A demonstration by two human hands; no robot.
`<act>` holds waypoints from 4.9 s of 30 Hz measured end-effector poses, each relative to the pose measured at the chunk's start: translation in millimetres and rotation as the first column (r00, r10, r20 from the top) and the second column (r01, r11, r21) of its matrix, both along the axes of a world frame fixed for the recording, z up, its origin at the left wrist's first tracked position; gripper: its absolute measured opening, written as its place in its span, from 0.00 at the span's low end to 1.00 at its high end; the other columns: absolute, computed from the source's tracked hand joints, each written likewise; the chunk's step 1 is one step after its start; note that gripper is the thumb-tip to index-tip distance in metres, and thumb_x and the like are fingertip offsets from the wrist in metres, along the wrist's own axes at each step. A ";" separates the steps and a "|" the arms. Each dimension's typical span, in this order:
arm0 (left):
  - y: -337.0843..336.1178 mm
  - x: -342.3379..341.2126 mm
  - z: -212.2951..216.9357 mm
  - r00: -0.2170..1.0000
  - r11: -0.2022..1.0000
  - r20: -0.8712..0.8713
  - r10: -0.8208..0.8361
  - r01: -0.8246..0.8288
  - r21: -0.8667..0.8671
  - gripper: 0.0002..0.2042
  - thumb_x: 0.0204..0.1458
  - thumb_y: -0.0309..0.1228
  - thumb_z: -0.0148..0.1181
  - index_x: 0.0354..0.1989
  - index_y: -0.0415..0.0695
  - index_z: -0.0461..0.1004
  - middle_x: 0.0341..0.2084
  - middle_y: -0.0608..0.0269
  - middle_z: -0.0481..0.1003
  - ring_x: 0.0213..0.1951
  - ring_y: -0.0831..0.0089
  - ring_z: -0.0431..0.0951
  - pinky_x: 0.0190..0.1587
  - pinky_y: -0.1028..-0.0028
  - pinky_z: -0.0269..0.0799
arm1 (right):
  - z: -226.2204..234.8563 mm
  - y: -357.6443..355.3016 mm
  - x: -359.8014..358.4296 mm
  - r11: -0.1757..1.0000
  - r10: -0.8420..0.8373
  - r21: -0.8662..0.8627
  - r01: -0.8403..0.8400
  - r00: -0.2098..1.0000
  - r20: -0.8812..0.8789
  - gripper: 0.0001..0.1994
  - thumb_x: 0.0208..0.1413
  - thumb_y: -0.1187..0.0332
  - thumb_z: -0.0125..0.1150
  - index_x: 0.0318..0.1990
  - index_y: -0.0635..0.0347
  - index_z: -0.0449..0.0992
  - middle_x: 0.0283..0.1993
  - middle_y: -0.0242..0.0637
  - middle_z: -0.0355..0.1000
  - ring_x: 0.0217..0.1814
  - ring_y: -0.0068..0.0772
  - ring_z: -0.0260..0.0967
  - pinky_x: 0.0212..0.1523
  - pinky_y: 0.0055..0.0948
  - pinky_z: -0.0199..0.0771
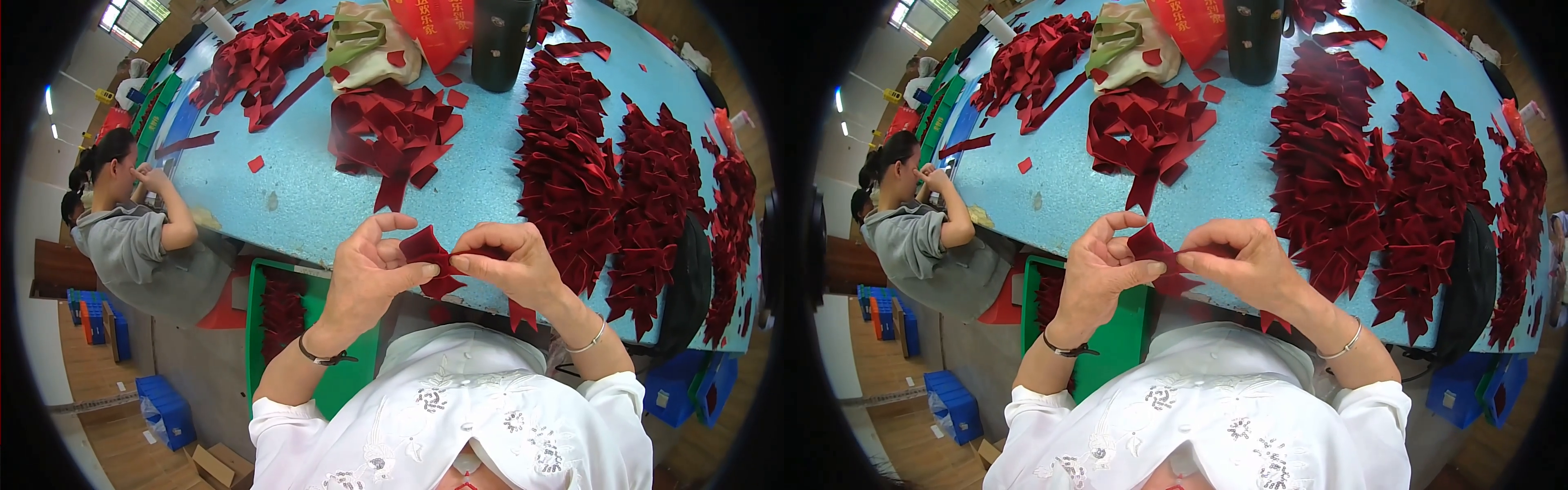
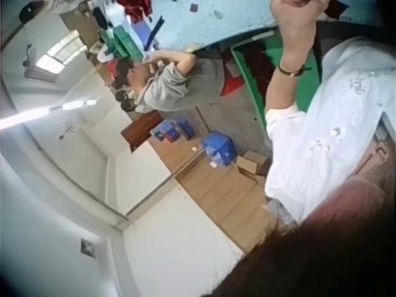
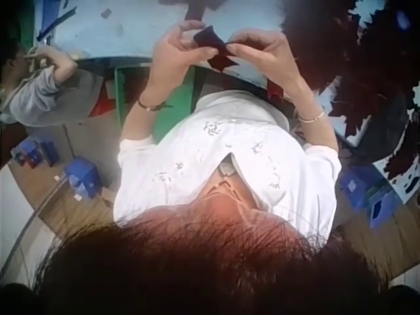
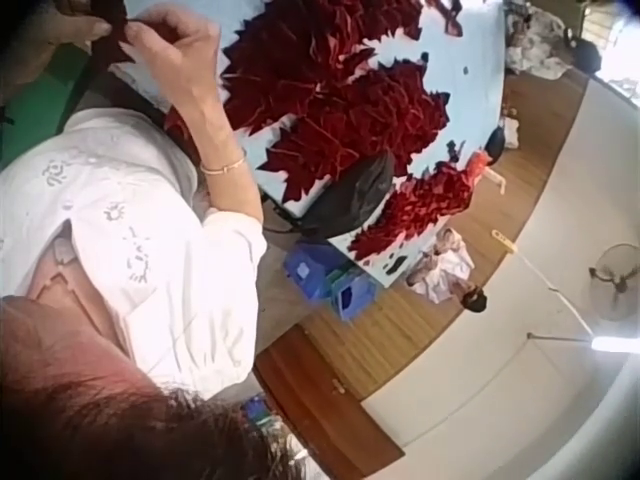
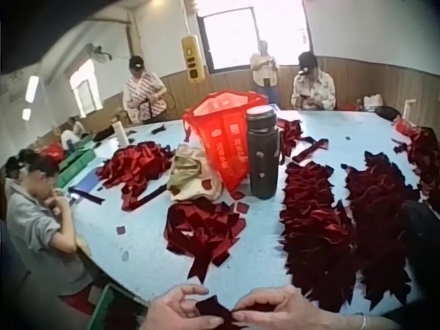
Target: Folding and assembling red ribbon pieces into decorative bows.
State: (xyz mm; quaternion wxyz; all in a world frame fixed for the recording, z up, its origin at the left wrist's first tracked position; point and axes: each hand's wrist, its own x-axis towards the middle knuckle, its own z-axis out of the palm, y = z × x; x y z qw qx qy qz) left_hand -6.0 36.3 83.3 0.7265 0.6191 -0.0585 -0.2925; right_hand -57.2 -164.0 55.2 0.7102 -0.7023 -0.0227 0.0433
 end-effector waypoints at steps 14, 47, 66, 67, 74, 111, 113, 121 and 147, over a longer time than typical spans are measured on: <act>17.9 12.8 -1.7 0.974 0.972 -0.039 -0.221 0.223 0.073 0.30 0.42 0.16 0.66 0.54 0.33 0.59 0.26 0.62 0.77 0.28 0.83 0.74 0.31 0.83 0.69 | 4.6 2.3 7.3 0.950 0.183 -0.313 -0.020 0.847 0.500 0.11 0.44 0.80 0.65 0.37 0.62 0.78 0.25 0.35 0.72 0.24 0.26 0.67 0.23 0.22 0.64; 18.3 11.9 3.4 0.995 0.995 -0.018 -0.101 0.101 0.019 0.30 0.38 0.13 0.67 0.52 0.35 0.60 0.24 0.64 0.75 0.26 0.80 0.75 0.31 0.82 0.69 | 16.9 -22.6 19.1 0.911 0.324 -0.277 -0.306 0.946 0.020 0.07 0.48 0.70 0.67 0.32 0.64 0.79 0.26 0.30 0.72 0.27 0.20 0.64 0.27 0.21 0.64; 25.5 12.3 2.8 1.000 1.000 0.019 0.014 -0.015 0.022 0.31 0.37 0.13 0.67 0.52 0.34 0.59 0.24 0.62 0.75 0.25 0.81 0.74 0.31 0.82 0.71 | 23.9 -3.1 21.7 0.946 0.187 -0.257 -0.199 0.980 -0.070 0.05 0.49 0.72 0.66 0.29 0.65 0.79 0.22 0.30 0.71 0.22 0.16 0.61 0.22 0.20 0.60; 25.3 12.0 -1.0 0.998 0.998 0.058 0.024 -0.026 0.050 0.30 0.38 0.13 0.67 0.51 0.34 0.59 0.25 0.61 0.76 0.25 0.81 0.74 0.31 0.82 0.71 | 25.2 -0.6 21.1 0.944 0.153 -0.292 -0.156 0.988 -0.032 0.04 0.49 0.73 0.65 0.29 0.65 0.79 0.22 0.31 0.71 0.22 0.15 0.61 0.22 0.20 0.60; 15.9 11.1 -16.3 0.966 0.979 0.245 0.080 -0.122 0.161 0.27 0.39 0.15 0.67 0.48 0.35 0.60 0.28 0.57 0.77 0.27 0.80 0.75 0.31 0.82 0.71 | 20.0 14.3 24.4 0.915 0.012 -0.393 0.087 0.970 0.241 0.02 0.46 0.76 0.64 0.28 0.65 0.78 0.22 0.34 0.70 0.21 0.20 0.63 0.22 0.21 0.61; -48.2 -1.5 -27.8 0.956 0.866 -0.246 0.158 -0.254 -0.431 0.17 0.52 0.21 0.59 0.48 0.35 0.62 0.38 0.58 0.75 0.41 0.73 0.76 0.46 0.72 0.72 | -6.5 25.7 -4.0 0.396 0.134 -0.583 0.710 0.583 0.801 0.20 0.35 0.80 0.58 0.42 0.73 0.71 0.29 0.40 0.65 0.25 0.37 0.62 0.25 0.31 0.65; -50.7 4.9 -31.5 0.959 0.880 -0.245 0.144 -0.237 -0.411 0.18 0.51 0.20 0.60 0.48 0.34 0.62 0.39 0.57 0.75 0.41 0.74 0.76 0.46 0.73 0.73 | -6.3 30.2 -8.0 0.371 0.142 -0.591 0.716 0.585 0.799 0.19 0.36 0.81 0.59 0.42 0.73 0.71 0.29 0.40 0.65 0.23 0.36 0.61 0.24 0.32 0.64; -53.2 16.0 -19.8 0.981 0.915 -0.145 0.127 -0.172 -0.365 0.21 0.48 0.19 0.63 0.48 0.34 0.61 0.37 0.55 0.77 0.37 0.74 0.78 0.40 0.78 0.74 | 15.5 2.1 -35.9 0.671 0.188 -0.561 0.485 0.620 0.761 0.17 0.41 0.82 0.60 0.43 0.70 0.72 0.33 0.42 0.68 0.30 0.34 0.66 0.28 0.28 0.66; -87.1 6.0 -25.9 0.999 0.992 -0.049 -0.005 -0.001 -0.124 0.30 0.49 0.24 0.66 0.55 0.31 0.54 0.32 0.50 0.79 0.33 0.74 0.79 0.36 0.78 0.75 | -16.0 -43.5 -24.3 0.892 -0.243 0.380 0.243 0.969 -0.049 0.11 0.51 0.78 0.63 0.42 0.68 0.71 0.36 0.31 0.71 0.38 0.16 0.66 0.37 0.15 0.67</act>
